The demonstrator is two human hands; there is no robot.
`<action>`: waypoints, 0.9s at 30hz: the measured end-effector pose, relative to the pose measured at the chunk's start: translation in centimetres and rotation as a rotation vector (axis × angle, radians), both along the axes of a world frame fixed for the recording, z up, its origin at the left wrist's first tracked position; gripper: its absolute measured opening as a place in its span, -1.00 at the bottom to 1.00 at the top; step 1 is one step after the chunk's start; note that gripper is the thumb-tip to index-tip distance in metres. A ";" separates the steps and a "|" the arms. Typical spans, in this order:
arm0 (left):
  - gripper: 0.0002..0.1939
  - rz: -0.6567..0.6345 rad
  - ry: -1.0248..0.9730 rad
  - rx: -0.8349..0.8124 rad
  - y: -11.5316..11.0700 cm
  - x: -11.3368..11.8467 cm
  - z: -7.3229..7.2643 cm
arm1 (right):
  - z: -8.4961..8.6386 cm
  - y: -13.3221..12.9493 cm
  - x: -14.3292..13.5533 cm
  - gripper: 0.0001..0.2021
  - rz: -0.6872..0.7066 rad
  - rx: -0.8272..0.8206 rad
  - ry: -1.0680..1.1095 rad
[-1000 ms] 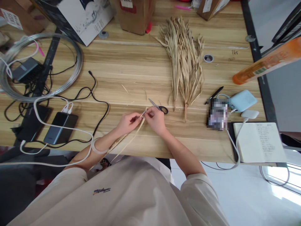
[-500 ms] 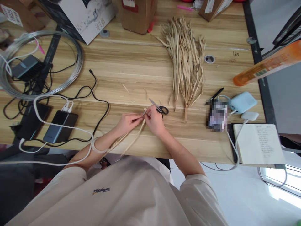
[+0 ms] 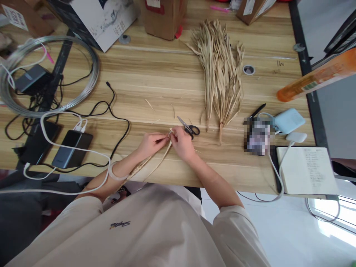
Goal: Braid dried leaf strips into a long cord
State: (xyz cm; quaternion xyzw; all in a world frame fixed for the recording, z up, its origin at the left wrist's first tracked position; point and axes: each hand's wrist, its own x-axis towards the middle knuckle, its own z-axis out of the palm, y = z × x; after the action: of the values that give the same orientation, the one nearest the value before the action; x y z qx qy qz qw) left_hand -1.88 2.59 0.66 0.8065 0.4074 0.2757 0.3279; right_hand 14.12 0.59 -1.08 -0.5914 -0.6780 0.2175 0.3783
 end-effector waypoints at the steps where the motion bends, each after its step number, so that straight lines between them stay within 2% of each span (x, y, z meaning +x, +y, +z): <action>1: -0.79 0.023 -0.005 -0.015 0.0 0.0 -0.1 | 0.0 0.0 0.0 -0.90 0.019 0.037 -0.037; 3: -0.83 0.074 -0.039 -0.079 -0.1 0.0 -0.3 | 0.1 -0.1 -0.1 -0.89 0.063 0.108 -0.109; 6: -0.65 0.127 -0.101 -0.173 -0.2 0.0 -0.6 | 0.2 -0.2 -0.2 -0.83 0.118 0.158 -0.196; 8: -0.60 0.122 -0.097 -0.172 -0.2 -0.1 -0.7 | 0.1 -0.2 -0.2 -0.81 0.138 0.164 -0.230; 11: -0.67 0.115 -0.064 -0.112 -0.2 -0.1 -0.5 | 0.1 -0.1 -0.2 -0.79 0.149 0.189 -0.233; 16: -0.70 0.199 -0.069 -0.101 0.0 -0.1 -0.1 | 0.5 0.1 0.2 -0.81 0.147 0.285 -0.108; 21: -0.73 0.230 -0.082 -0.123 0.3 -0.2 0.0 | 1.4 0.2 0.6 -0.87 0.175 0.297 0.084; 27: -0.71 0.238 -0.160 -0.150 0.3 -0.4 -0.2 | 2.5 -0.4 0.4 -0.87 0.310 0.295 0.123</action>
State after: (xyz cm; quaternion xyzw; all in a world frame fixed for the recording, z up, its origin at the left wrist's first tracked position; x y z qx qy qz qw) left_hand -2.25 2.93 0.44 0.7012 0.4922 0.3447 0.3837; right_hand 14.56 0.18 1.47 -0.4040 -0.7611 0.2070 0.4634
